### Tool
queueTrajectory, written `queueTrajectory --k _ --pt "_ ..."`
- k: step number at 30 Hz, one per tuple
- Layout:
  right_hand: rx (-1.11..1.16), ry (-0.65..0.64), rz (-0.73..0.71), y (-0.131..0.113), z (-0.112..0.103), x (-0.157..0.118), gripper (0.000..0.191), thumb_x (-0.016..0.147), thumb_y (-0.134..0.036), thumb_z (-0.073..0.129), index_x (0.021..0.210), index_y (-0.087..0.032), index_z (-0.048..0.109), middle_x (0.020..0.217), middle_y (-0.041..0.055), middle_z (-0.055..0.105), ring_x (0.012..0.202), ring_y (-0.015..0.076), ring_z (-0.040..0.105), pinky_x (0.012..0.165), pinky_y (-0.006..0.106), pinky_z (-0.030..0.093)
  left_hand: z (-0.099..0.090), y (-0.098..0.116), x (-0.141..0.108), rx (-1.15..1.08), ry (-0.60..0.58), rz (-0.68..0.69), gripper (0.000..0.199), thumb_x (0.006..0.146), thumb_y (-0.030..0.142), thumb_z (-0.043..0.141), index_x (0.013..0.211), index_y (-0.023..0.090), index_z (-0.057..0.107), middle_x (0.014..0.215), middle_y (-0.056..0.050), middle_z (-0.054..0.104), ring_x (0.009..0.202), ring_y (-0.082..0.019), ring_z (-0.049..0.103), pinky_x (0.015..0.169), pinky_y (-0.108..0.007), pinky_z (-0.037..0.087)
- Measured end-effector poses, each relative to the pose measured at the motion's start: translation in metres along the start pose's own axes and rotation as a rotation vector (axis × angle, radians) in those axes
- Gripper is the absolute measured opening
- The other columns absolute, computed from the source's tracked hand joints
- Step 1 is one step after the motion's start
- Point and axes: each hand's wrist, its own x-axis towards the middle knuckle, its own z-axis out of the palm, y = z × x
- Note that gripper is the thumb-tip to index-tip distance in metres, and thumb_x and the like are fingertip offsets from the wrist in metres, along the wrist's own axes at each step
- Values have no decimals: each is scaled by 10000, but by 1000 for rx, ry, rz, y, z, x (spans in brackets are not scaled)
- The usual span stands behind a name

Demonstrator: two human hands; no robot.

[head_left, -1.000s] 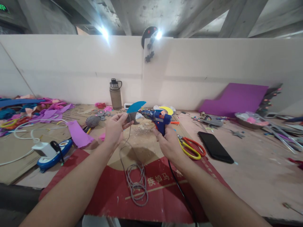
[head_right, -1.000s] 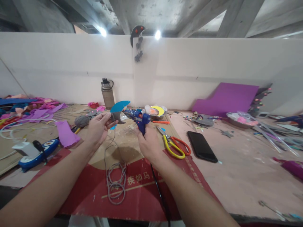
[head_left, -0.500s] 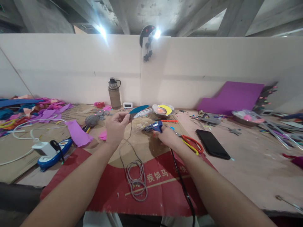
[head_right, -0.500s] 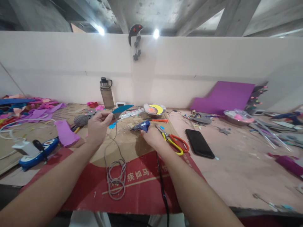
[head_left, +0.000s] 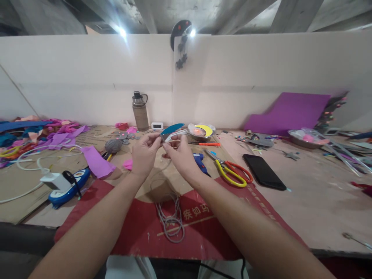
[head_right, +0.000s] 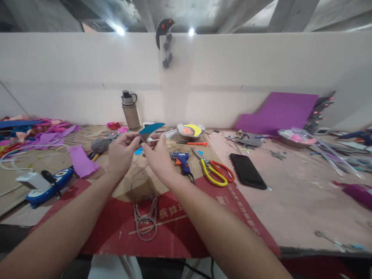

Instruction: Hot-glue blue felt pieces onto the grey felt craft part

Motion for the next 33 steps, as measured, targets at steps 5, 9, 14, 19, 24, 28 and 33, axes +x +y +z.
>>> queueTrajectory --k 5,9,14,19,24,28,33 --pt "-49 -11 -102 -1 -4 -2 190 796 -294 592 931 -231 474 749 -38 519 643 111 515 554 242 469 3 -1 -1 -71 -7 -69 165 761 283 696 886 175 707 847 -38 740 755 -152 691 742 -285 567" --pt "-133 67 -241 -4 -8 -1 32 824 -228 552 819 -197 546 784 -5 578 716 116 530 680 271 442 7 -3 -1 -223 9 -118 166 739 271 720 858 158 696 802 -31 722 735 -145 691 763 -321 597" --pt "-195 126 -242 -6 -11 1 67 825 -229 566 776 -185 579 732 -8 575 671 116 497 659 273 395 8 -2 -2 -344 2 -183 167 712 254 745 830 155 682 805 -29 710 741 -140 683 766 -337 607" --pt "-191 121 -262 -6 -12 2 143 839 -250 556 716 -178 565 674 -23 531 640 110 467 635 268 362 9 0 -3 -417 25 -225 192 677 258 775 801 156 670 813 -24 702 764 -142 682 778 -348 601" --pt "-208 137 -239 -7 -12 4 155 841 -272 556 718 -178 569 674 -20 544 636 115 468 635 268 362 9 4 -4 -435 14 -237 177 671 253 774 782 159 674 806 -18 704 762 -136 678 794 -345 596" --pt "-236 135 -227 -7 -12 4 156 839 -275 553 713 -183 556 676 -17 543 636 120 466 633 272 361 9 8 -5 -439 7 -243 166 669 248 770 765 162 665 792 -13 700 767 -135 679 801 -342 593" --pt "-281 153 -277 -4 -16 1 122 842 -273 558 761 -183 571 753 9 586 702 137 504 698 290 395 9 10 -3 -435 61 -299 155 662 223 755 743 163 637 756 -3 676 711 -130 669 734 -330 605"
